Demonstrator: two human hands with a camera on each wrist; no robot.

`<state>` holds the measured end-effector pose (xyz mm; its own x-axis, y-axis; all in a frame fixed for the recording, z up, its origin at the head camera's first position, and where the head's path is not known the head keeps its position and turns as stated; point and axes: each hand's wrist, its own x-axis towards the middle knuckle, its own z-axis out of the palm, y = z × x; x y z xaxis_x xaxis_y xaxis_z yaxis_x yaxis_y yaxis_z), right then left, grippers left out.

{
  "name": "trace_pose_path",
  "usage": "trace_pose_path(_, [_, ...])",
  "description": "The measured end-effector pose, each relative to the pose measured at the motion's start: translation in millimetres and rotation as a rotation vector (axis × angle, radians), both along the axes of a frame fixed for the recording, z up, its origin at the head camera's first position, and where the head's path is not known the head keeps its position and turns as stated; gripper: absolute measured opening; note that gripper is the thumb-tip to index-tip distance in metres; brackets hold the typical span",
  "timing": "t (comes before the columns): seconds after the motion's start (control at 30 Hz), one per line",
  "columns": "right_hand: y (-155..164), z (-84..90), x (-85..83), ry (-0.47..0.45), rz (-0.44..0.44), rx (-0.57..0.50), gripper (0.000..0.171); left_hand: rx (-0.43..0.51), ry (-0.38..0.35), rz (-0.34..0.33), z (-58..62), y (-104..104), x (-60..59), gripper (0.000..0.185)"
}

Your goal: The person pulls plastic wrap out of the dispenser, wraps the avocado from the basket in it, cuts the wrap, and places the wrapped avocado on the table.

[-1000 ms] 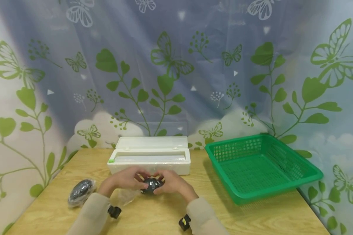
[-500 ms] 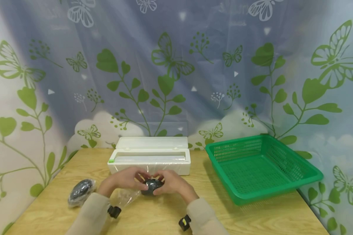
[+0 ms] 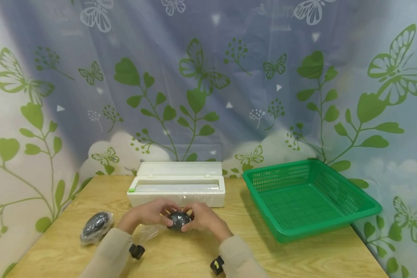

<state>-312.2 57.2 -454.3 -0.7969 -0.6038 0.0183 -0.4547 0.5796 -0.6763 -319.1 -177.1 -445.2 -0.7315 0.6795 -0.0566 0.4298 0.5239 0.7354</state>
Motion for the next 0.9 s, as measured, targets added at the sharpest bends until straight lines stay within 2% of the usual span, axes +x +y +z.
trace_pose_path(0.1, [0.8,-0.8,-0.3,0.006,0.013,0.010,0.048,-0.016,0.004,-0.005,1.1,0.6,1.1,0.043])
trace_pose_path(0.27, [3.4,1.4,-1.3,0.000,0.043,0.021,0.048,-0.037,-0.010,0.023,3.6,0.3,3.3,0.044])
trace_pose_path(0.63, [4.2,7.7,0.1,-0.032,0.059,0.015,0.061,-0.056,-0.052,0.083,6.7,-1.1,5.3,0.048])
trace_pose_path(0.9, [4.0,6.5,-0.4,-0.013,0.086,0.002,0.061,-0.055,-0.058,0.079,8.7,-1.1,7.2,0.051])
